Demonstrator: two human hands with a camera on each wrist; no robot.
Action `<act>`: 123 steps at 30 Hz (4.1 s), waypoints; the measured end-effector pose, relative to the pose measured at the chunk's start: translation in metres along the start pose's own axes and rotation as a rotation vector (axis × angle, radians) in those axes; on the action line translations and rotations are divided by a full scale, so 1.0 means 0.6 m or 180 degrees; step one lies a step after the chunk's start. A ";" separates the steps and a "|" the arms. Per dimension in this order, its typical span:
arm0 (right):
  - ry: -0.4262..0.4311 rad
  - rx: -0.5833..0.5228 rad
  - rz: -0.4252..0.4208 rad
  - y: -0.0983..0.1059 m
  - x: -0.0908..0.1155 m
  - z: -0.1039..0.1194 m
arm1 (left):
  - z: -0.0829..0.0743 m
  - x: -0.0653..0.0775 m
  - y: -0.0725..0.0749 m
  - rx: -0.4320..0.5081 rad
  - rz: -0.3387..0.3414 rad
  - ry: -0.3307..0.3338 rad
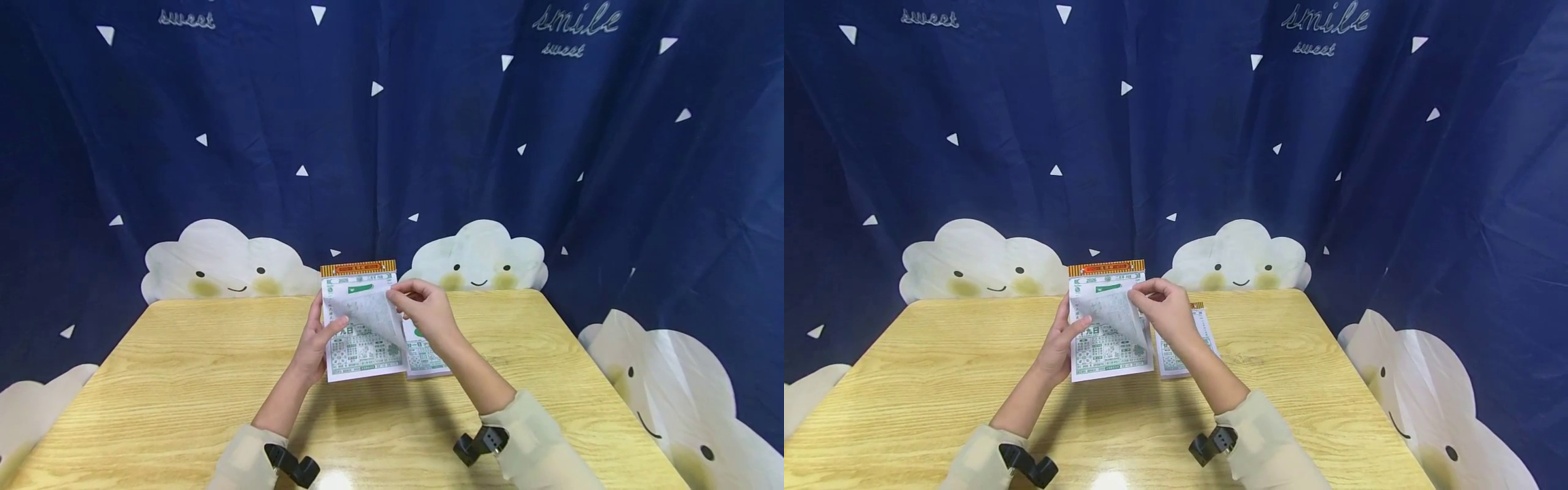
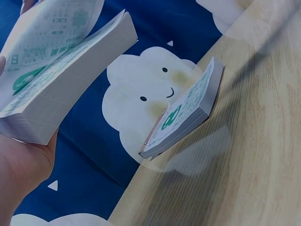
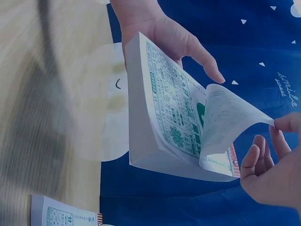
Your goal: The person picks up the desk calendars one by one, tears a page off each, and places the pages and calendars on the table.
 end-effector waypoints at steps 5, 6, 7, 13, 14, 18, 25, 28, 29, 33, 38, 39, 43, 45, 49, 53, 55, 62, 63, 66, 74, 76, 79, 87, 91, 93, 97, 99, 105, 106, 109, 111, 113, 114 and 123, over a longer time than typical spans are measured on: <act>0.0034 -0.0047 -0.0006 0.003 -0.002 0.001 | 0.003 -0.001 0.002 -0.0026 0.0023 0.0008; 0.0040 -0.0049 -0.0012 0.004 -0.003 0.001 | 0.004 -0.001 0.002 -0.0026 0.0033 0.0010; 0.0047 -0.0052 -0.0019 0.005 -0.003 0.002 | 0.004 -0.001 0.002 -0.0035 0.0044 0.0001; 0.0076 -0.0082 -0.0040 0.007 -0.003 0.007 | 0.008 -0.002 0.003 -0.0039 0.0046 0.0036; 0.0074 -0.0091 -0.0040 0.008 -0.004 0.007 | 0.009 -0.002 0.004 -0.0042 0.0039 0.0054; 0.0054 -0.0115 -0.0039 0.010 -0.004 0.009 | 0.011 -0.002 0.007 -0.0078 -0.0011 0.0103; 0.0042 -0.0085 -0.0072 0.017 -0.005 0.015 | 0.010 -0.001 0.011 -0.0109 -0.0105 0.0157; 0.0035 -0.0083 -0.0098 0.022 -0.006 0.016 | 0.009 0.000 0.011 -0.0126 -0.0088 0.0165; 0.0034 -0.0089 -0.0109 0.023 -0.006 0.017 | 0.008 0.000 0.010 -0.0130 -0.0084 0.0168; 0.0031 -0.0111 -0.0123 0.028 -0.005 0.020 | 0.006 -0.001 0.010 -0.0155 -0.0070 0.0173; 0.0027 -0.0159 -0.0103 0.031 -0.004 0.023 | 0.006 -0.003 0.013 -0.0185 -0.0105 0.0195; 0.0027 -0.0173 -0.0104 0.032 -0.004 0.023 | 0.005 -0.003 0.014 -0.0191 -0.0103 0.0197; 0.0011 -0.0176 -0.0133 0.037 -0.005 0.021 | 0.003 -0.004 0.014 -0.0209 -0.0074 0.0186; -0.0003 -0.0150 -0.0148 0.039 -0.005 0.020 | 0.001 -0.004 0.014 -0.0229 -0.0063 0.0177; -0.0037 -0.0098 -0.0166 0.042 -0.005 0.017 | 0.000 -0.005 0.013 -0.0255 -0.0066 0.0167; -0.0041 -0.0104 -0.0190 0.045 -0.005 0.014 | 0.000 -0.006 0.013 -0.0265 -0.0067 0.0172; -0.0046 -0.0114 -0.0202 0.046 -0.005 0.012 | 0.000 -0.006 0.013 -0.0268 -0.0081 0.0175; -0.0053 -0.0099 -0.0218 0.049 -0.006 0.007 | -0.002 -0.005 0.016 -0.0238 -0.0116 0.0159; -0.0053 -0.0098 -0.0220 0.049 -0.007 0.006 | -0.003 -0.005 0.016 -0.0232 -0.0120 0.0156; -0.0049 -0.0105 -0.0226 0.049 -0.006 0.005 | -0.003 -0.005 0.017 -0.0216 -0.0131 0.0153; -0.0065 -0.0121 -0.0237 0.048 -0.005 0.005 | -0.007 -0.004 0.019 -0.0228 -0.0143 0.0166; -0.0071 -0.0124 -0.0236 0.048 -0.005 0.005 | -0.008 -0.004 0.019 -0.0237 -0.0147 0.0167; -0.0086 -0.0127 -0.0242 0.049 -0.005 0.004 | -0.009 -0.003 0.019 -0.0244 -0.0138 0.0160; -0.0101 -0.0118 -0.0283 0.056 -0.006 0.000 | -0.011 -0.003 0.017 -0.0231 -0.0059 0.0064; -0.0097 -0.0104 -0.0281 0.058 -0.006 0.000 | -0.010 -0.003 0.017 -0.0206 -0.0044 0.0063; -0.0095 -0.0092 -0.0286 0.058 -0.006 0.000 | -0.010 -0.003 0.017 -0.0208 -0.0054 0.0066; -0.0091 -0.0069 -0.0290 0.059 -0.006 0.001 | -0.010 -0.004 0.017 -0.0206 -0.0062 0.0061; -0.0098 -0.0057 -0.0283 0.060 -0.006 0.000 | -0.010 -0.004 0.017 -0.0197 -0.0056 0.0064; -0.0135 0.0041 -0.0265 0.063 -0.005 0.000 | -0.008 -0.004 0.019 -0.0189 -0.0057 0.0065; -0.0139 0.0059 -0.0264 0.064 -0.005 0.000 | -0.008 -0.004 0.019 -0.0187 -0.0061 0.0061; -0.0154 0.0092 -0.0269 0.065 -0.004 0.002 | -0.009 -0.004 0.021 -0.0173 -0.0083 0.0065; -0.0161 0.0089 -0.0263 0.064 -0.004 0.003 | -0.010 -0.004 0.021 -0.0175 -0.0090 0.0067; -0.0167 0.0087 -0.0267 0.063 -0.003 0.004 | -0.011 -0.003 0.022 -0.0183 -0.0099 0.0070; -0.0168 0.0083 -0.0266 0.062 -0.004 0.004 | -0.011 -0.003 0.022 -0.0186 -0.0101 0.0069; -0.0179 0.0084 -0.0282 0.062 -0.005 0.002 | -0.012 -0.004 0.026 -0.0231 -0.0127 0.0067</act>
Point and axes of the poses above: each hand's wrist, its own x-axis away from the middle knuckle, its own y-axis out of the back of the hand, z = x × y, the point moved 8 cm from there along -x, towards the middle knuckle, and after that the axes turned 10 degrees about -x, right-handed, at the moved point
